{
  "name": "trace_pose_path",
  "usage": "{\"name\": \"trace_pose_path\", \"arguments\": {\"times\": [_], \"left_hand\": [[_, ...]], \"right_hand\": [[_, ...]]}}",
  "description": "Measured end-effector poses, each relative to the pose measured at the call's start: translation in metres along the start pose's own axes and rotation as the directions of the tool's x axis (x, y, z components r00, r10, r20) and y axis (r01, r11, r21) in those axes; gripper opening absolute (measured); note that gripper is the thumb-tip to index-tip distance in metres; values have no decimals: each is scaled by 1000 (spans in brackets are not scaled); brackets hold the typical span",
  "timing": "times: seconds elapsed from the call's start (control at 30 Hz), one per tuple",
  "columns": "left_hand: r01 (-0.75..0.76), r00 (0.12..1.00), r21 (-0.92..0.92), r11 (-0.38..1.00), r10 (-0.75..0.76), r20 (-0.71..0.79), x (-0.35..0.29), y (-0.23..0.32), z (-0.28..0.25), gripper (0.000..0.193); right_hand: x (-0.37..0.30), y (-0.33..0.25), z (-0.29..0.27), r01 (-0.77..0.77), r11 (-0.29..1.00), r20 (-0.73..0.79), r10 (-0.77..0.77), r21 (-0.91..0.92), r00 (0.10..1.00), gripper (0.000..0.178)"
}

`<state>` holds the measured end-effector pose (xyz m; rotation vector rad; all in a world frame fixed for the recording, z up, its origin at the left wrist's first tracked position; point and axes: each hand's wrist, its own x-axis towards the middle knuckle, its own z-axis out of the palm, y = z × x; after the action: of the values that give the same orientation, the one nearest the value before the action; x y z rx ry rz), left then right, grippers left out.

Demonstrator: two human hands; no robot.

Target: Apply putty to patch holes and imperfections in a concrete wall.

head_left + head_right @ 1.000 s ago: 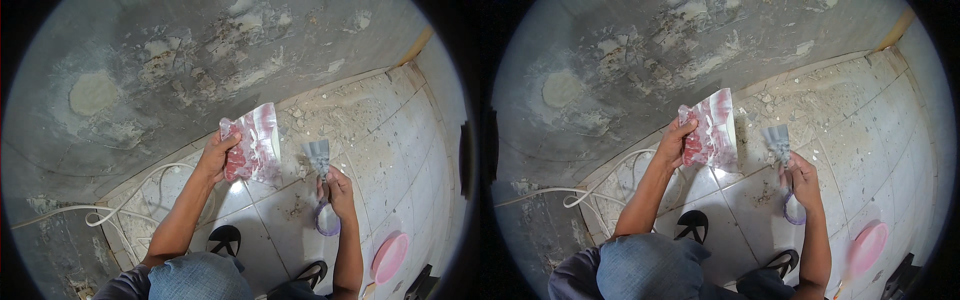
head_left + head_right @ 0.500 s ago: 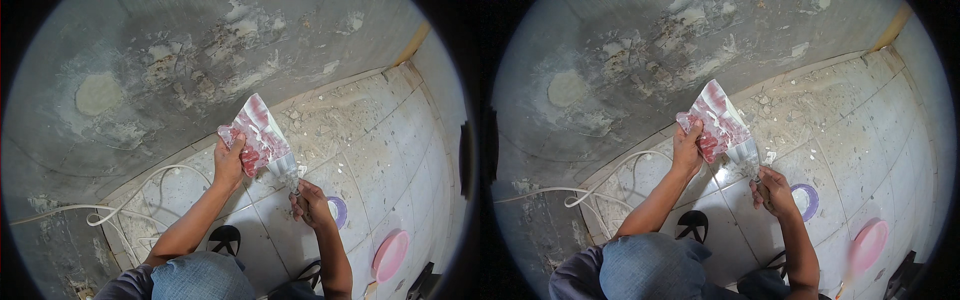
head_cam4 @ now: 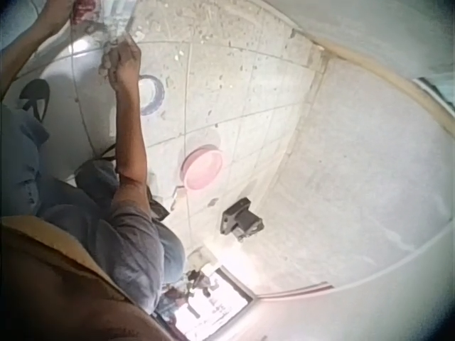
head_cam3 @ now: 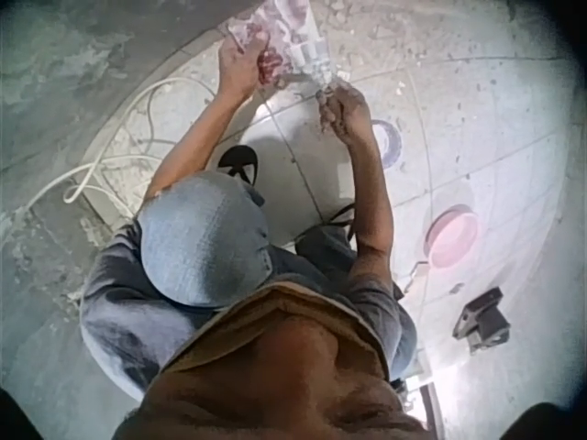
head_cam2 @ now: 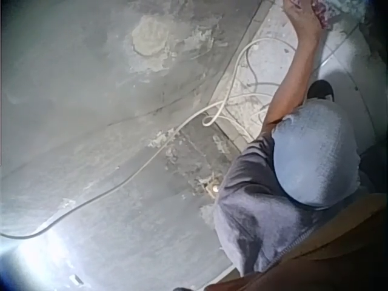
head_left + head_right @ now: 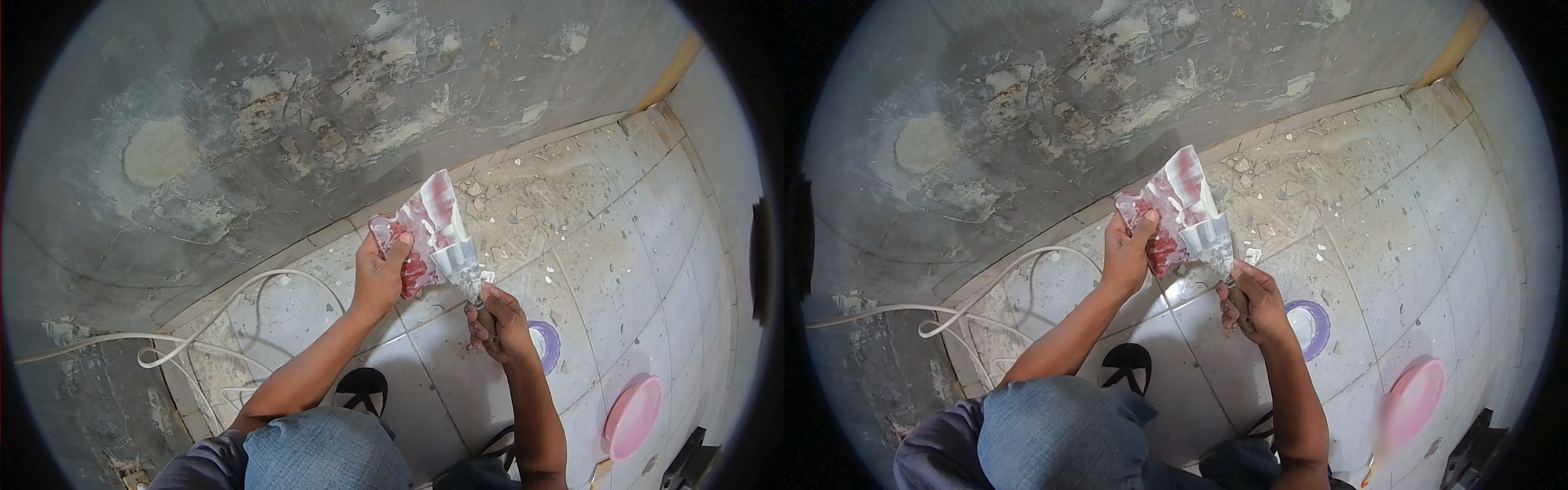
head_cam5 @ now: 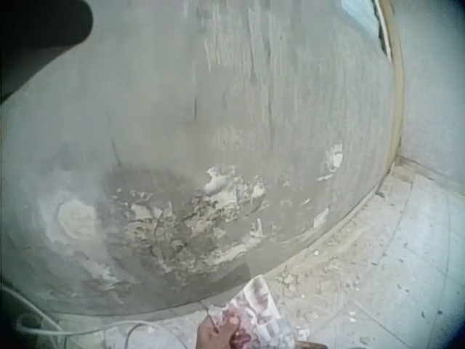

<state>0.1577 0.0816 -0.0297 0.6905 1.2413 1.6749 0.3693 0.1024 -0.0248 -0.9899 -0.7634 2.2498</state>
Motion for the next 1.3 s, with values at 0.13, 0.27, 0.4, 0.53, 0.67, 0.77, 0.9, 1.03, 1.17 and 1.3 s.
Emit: {"name": "trace_pose_path", "arguments": {"times": [0.13, 0.27, 0.4, 0.53, 0.67, 0.77, 0.9, 1.03, 1.17, 1.3], "left_hand": [[-26, 999, 83, 996, 23, 32, -6, 1, 3, 21], [-72, 992, 168, 983, 53, 113, -8, -4, -3, 22], [-111, 976, 289, 951, 51, 210, -3, -7, -14, 28], [-227, 951, 460, 858, 93, 295, 1, 0, -20, 30], [-266, 943, 470, 842, 127, 307, 3, 6, -18, 27], [-331, 920, 549, 767, 135, 367, 7, 14, -19, 26], [-368, 901, 657, 658, 78, 426, 11, 21, -27, 28], [-94, 953, 545, 833, -83, 292, 11, 17, -33, 26], [95, 986, 235, 967, -124, 114, 15, 7, -43, 21], [207, 976, -16, 978, -205, 78, 18, 3, -50, 22]], "right_hand": [[2, -5, -1, 31, 999, 17, -30, -20, 999, 30], [1, -11, -7, 45, 999, 67, -44, -5, 997, 30], [0, -17, -15, 5, 999, 81, -1, -46, 997, 29], [-1, -25, -16, -31, 999, 96, 34, -32, 995, 26], [4, -30, -21, -44, 998, 108, 48, -34, 993, 31], [6, -33, -30, -15, 1000, 149, 15, -3, 989, 31], [11, -47, -35, 27, 1000, 167, -29, 14, 986, 31], [29, -55, -42, 125, 991, 145, -132, 56, 981, 33], [61, -65, -31, 278, 952, 0, -281, 125, 960, 27], [97, -74, -16, 366, 929, -117, -358, 61, 926, 24]]}}
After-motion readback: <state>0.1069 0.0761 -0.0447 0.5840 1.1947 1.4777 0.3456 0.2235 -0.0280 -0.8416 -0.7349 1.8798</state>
